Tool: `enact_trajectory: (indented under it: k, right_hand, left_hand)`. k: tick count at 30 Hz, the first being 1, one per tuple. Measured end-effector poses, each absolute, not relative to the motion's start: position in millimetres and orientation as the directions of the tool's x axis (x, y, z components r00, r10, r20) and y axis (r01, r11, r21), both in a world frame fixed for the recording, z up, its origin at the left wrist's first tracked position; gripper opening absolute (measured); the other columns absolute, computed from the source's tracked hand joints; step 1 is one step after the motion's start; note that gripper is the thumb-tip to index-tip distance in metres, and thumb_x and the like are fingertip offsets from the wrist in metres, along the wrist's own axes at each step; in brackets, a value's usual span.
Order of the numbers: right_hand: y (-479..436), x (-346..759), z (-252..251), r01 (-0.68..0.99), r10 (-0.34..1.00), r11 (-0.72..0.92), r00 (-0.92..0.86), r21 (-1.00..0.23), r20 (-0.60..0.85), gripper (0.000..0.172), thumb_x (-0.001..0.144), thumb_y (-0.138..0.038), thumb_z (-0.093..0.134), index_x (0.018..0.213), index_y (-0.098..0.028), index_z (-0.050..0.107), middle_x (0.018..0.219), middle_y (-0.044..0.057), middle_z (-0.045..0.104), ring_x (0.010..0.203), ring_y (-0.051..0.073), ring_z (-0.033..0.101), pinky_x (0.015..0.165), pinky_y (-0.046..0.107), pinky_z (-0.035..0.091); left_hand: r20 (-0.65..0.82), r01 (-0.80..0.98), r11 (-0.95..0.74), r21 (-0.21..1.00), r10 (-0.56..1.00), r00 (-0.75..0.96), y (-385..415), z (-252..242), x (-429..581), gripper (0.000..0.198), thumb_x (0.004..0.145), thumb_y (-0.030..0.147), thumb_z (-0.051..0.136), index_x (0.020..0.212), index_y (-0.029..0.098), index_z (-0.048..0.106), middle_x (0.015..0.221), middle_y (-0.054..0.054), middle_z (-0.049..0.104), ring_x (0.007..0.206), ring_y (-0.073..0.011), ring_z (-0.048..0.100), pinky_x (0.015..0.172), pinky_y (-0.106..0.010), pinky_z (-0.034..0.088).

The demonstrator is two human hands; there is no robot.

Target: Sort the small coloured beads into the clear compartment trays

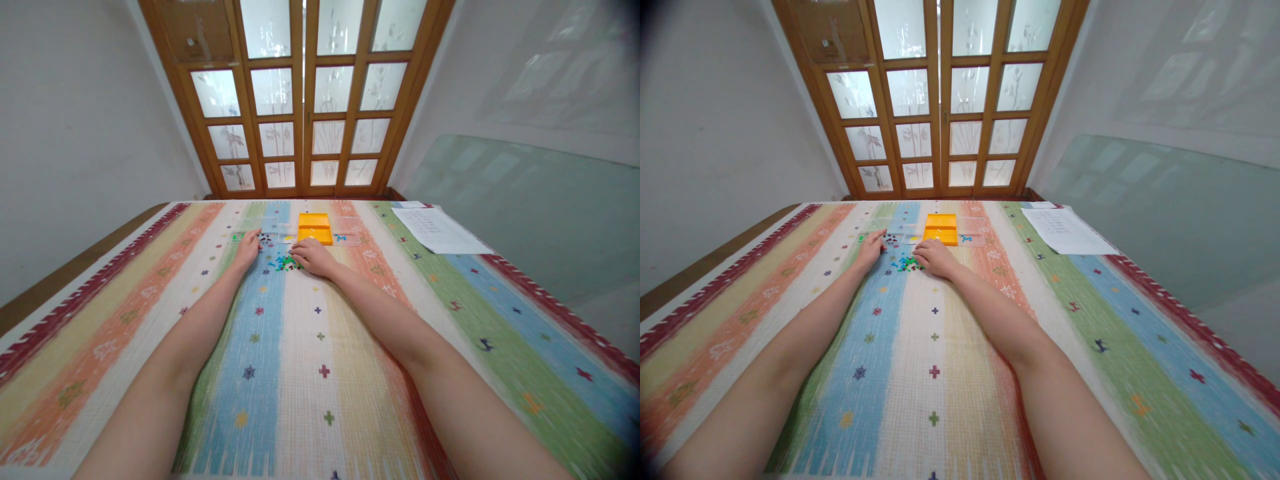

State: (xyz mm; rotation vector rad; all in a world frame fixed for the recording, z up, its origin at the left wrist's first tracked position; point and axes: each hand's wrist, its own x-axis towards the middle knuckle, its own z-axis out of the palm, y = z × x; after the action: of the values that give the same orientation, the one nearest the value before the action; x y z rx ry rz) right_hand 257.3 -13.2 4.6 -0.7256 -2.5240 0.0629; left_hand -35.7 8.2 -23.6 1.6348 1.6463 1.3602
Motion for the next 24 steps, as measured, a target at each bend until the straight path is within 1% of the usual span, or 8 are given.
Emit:
enact_trajectory:
  k: [2,4,6,8,11,15,21,24]
  right_hand:
    - [-13.8,256.0,3.8,0.47,0.495,0.865,-0.746,-0.174,0.445,0.033,0.109,-0.035,0.05,0.124,-0.024,0.078,0.133,0.01,0.072,0.126,0.026,0.059,0.11,0.043,0.038]
    - [-14.0,255.0,3.7,0.464,0.492,0.868,-0.76,-0.174,0.424,0.032,0.109,-0.034,0.051,0.124,-0.025,0.078,0.136,0.01,0.071,0.13,0.026,0.057,0.112,0.045,0.036]
    - [-14.4,254.1,4.2,0.456,0.487,0.872,-0.773,-0.178,0.407,0.032,0.109,-0.033,0.051,0.124,-0.024,0.078,0.135,0.01,0.071,0.13,0.026,0.057,0.112,0.045,0.036]
    - [-15.4,253.1,5.6,0.459,0.493,0.869,-0.775,-0.182,0.395,0.033,0.109,-0.033,0.05,0.124,-0.024,0.078,0.134,0.01,0.072,0.13,0.026,0.058,0.112,0.044,0.036]
    - [-18.0,251.6,8.7,0.482,0.514,0.857,-0.775,-0.182,0.368,0.034,0.11,-0.032,0.048,0.123,-0.024,0.078,0.132,0.01,0.073,0.128,0.025,0.058,0.111,0.043,0.035]
    - [-19.9,251.1,10.9,0.491,0.53,0.848,-0.766,-0.2,0.365,0.033,0.109,-0.031,0.048,0.123,-0.023,0.078,0.132,0.01,0.072,0.128,0.025,0.058,0.111,0.044,0.035]
    - [-11.7,256.3,9.9,0.543,0.599,0.798,-0.667,-0.262,0.443,0.035,0.109,-0.033,0.048,0.12,-0.021,0.079,0.126,0.012,0.075,0.119,0.026,0.063,0.107,0.041,0.041]
    - [-3.9,264.8,10.5,0.584,0.65,0.751,-0.578,-0.307,0.493,0.034,0.108,-0.034,0.049,0.111,-0.019,0.08,0.116,0.012,0.076,0.11,0.025,0.065,0.102,0.039,0.045]
  left_hand:
    - [0.333,0.504,-0.197,0.841,0.923,-0.195,9.1,-24.7,-36.3,0.05,0.088,0.017,0.047,0.133,0.015,0.07,0.128,-0.012,0.069,0.089,-0.0199,0.07,0.09,-0.037,0.06]
    - [0.383,0.553,-0.233,0.8,0.908,-0.172,8.2,-24.6,-36.0,0.051,0.086,0.013,0.046,0.13,0.017,0.071,0.139,-0.011,0.065,0.111,-0.0228,0.068,0.1,-0.038,0.058]
    - [0.44,0.621,-0.278,0.733,0.89,-0.12,5.1,-22.9,-34.2,0.052,0.085,0.01,0.046,0.129,0.019,0.071,0.14,-0.009,0.065,0.126,-0.0241,0.062,0.112,-0.041,0.051]
    - [0.481,0.677,-0.327,0.659,0.876,-0.046,0.2,-19.7,-30.7,0.053,0.085,0.009,0.046,0.13,0.021,0.07,0.137,-0.009,0.066,0.132,-0.0243,0.059,0.119,-0.044,0.046]
    - [0.511,0.72,-0.394,0.571,0.857,0.064,-8.4,-13.1,-22.9,0.051,0.088,0.01,0.047,0.132,0.021,0.069,0.137,-0.01,0.065,0.132,-0.0247,0.059,0.12,-0.044,0.044]
    - [0.498,0.754,-0.436,0.49,0.851,0.168,-18.0,-5.6,-12.5,0.044,0.094,0.016,0.048,0.131,0.022,0.071,0.134,-0.009,0.066,0.128,-0.0243,0.061,0.117,-0.041,0.045]
    - [0.467,0.771,-0.499,0.395,0.832,0.3,-24.8,-1.1,-3.4,0.038,0.097,0.019,0.05,0.127,0.02,0.073,0.128,-0.01,0.07,0.122,-0.0256,0.063,0.113,-0.042,0.048]
    - [0.43,0.779,-0.529,0.336,0.822,0.373,-26.8,1.5,0.8,0.035,0.097,0.02,0.051,0.121,0.021,0.076,0.121,-0.009,0.073,0.118,-0.0263,0.064,0.112,-0.043,0.048]
